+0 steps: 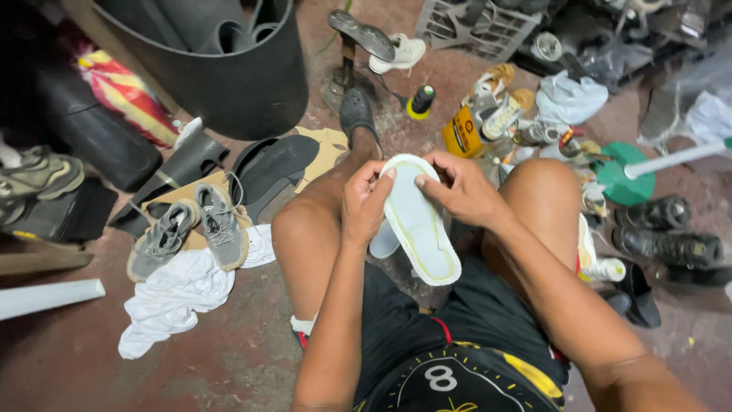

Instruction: The person peels a protective layer from a shoe insole and aligns it with a second insole. They hold the two pieces together while another person hammers the surface and trims the excess material around the edges with a large blade.

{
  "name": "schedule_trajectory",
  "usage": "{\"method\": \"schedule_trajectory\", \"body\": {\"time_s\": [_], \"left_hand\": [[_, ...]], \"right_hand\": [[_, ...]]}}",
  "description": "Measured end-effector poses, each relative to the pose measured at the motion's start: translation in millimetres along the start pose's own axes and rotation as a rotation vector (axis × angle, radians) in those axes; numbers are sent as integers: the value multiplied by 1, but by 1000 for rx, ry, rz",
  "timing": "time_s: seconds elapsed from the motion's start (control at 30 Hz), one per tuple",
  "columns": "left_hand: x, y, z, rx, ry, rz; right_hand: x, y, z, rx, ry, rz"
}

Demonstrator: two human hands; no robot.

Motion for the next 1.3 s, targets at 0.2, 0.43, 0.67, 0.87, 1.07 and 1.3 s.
{"method": "schedule_trajectory", "body": {"time_s": [0.2, 0.43, 0.67, 0.87, 1.07, 1.3], "left_hand": [[-11, -3, 25, 97, 78, -62], [19, 3, 46, 178, -36, -64], [28, -84, 52, -281, -209, 486], [42, -86, 54, -398, -580, 1008], [39, -87, 50, -431, -719, 1155], [2, -122, 42, -419, -481, 1060]], "right_hand": [[15, 8, 12, -14, 7, 22], [4, -4, 42, -191, 407, 113], [-9, 0, 62, -186, 233, -221], [-45, -2, 95, -55, 169, -282], [-37, -80, 157, -274, -235, -254], [-12, -134, 195, -435, -626, -708]]}}
Point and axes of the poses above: each hand's wrist, its own z-axis away from the middle knuckle, its own x-axis out of the palm, y = z × x, the point moved 6 cm from there along -z, towards the middle knuckle, and after that the axes turned 3 degrees about -z, right-handed, at the moved point
